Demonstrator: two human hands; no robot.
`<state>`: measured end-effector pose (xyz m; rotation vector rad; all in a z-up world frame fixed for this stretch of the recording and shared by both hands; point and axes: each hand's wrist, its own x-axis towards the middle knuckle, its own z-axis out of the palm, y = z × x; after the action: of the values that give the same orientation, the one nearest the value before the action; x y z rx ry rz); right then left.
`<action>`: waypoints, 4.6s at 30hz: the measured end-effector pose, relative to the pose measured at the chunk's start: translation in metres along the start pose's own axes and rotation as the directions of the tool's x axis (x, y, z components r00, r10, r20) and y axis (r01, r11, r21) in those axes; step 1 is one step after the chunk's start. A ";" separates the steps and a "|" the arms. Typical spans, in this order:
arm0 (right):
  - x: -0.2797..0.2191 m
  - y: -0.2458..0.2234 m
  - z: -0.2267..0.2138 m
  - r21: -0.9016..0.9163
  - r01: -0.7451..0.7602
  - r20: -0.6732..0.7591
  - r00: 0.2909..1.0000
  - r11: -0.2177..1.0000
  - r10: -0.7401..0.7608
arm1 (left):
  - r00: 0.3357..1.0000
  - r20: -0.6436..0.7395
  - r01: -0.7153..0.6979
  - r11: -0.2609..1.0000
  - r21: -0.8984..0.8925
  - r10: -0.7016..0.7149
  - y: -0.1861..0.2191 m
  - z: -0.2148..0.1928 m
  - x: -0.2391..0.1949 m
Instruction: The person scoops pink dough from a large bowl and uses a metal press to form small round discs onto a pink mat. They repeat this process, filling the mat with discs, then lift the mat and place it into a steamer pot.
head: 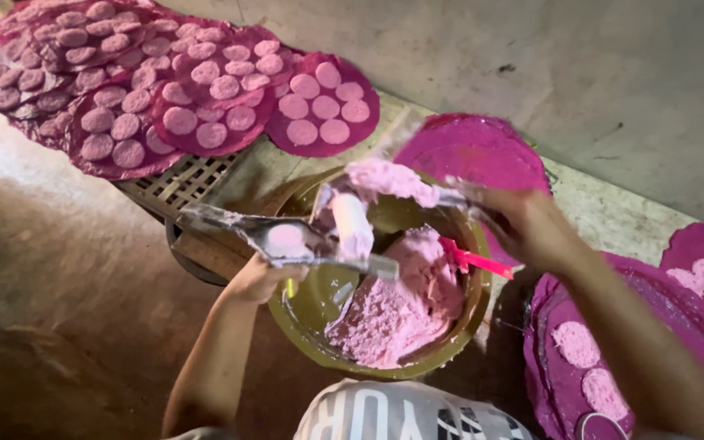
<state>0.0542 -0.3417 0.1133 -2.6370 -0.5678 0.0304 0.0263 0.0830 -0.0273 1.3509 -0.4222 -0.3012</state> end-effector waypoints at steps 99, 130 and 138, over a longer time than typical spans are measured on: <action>-0.415 0.194 -0.027 0.103 -0.692 0.630 0.601 0.714 0.492 | 0.992 -0.105 -0.115 0.171 -0.979 0.066 -0.179 0.522 0.082; -0.423 0.198 -0.004 0.257 -0.810 0.588 0.563 0.527 0.580 | 0.980 -0.134 -0.094 0.251 -0.963 -0.147 -0.163 0.519 0.090; -0.438 0.209 0.043 0.554 -0.458 0.302 0.889 0.695 0.345 | 0.992 -0.023 -0.074 0.424 -0.902 0.125 -0.138 0.496 0.095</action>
<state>-0.2708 -0.6689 -0.0450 -2.0566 0.0125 0.5052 -0.1131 -0.4199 -0.0710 0.2167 -0.2908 -0.3836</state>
